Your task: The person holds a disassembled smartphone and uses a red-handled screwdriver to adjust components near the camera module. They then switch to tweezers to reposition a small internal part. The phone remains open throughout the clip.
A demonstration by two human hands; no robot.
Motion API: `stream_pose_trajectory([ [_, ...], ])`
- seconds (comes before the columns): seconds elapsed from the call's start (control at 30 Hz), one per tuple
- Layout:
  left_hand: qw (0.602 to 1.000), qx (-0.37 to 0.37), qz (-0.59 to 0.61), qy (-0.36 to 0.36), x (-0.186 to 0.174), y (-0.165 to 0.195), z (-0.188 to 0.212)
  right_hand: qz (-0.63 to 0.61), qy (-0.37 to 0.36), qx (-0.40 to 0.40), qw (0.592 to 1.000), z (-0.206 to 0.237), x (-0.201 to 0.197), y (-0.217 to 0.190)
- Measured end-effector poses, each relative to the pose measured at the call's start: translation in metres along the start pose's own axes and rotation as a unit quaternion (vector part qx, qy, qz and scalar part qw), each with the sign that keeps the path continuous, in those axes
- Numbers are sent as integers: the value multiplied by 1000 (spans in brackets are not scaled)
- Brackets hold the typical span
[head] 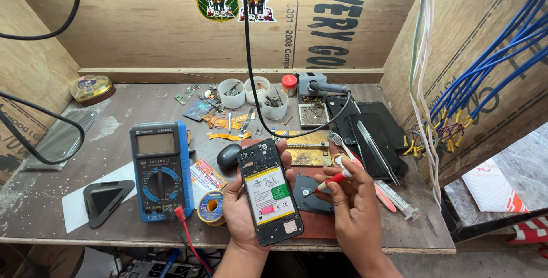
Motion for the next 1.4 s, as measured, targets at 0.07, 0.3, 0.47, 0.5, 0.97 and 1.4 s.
stream_pose_trajectory([
  [0.07, 1000, -3, -5, 5, 0, 0, 0, 9, -9, -1, 1000, 1, 1, 1],
  [0.3, 1000, -1, -19, 5, 2, -2, 0, 7, -14, 1, 1000, 2, 0, 2],
  [0.47, 999, -9, -20, 24, 3, -3, 0, -8, -1, -20, 1000, 1, -4, -4],
  [0.5, 999, -13, -21, 31, 2, -4, 0, -6, 5, -20, 1000, 1, -5, -5],
  [0.97, 981, -173, -67, 57, 0, -29, 0, -53, 105, -134, 984, -21, -24, -63],
  [1.4, 970, -227, -66, 58, -5, -32, 4, -30, 68, -149, 986, -36, 18, -51],
])
Point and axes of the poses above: each hand's wrist, its own z-axis away from the middle knuckle, its own x-axis out of the palm, y = z × x, the point moved 6 cm from there along -z, towards the middle knuckle
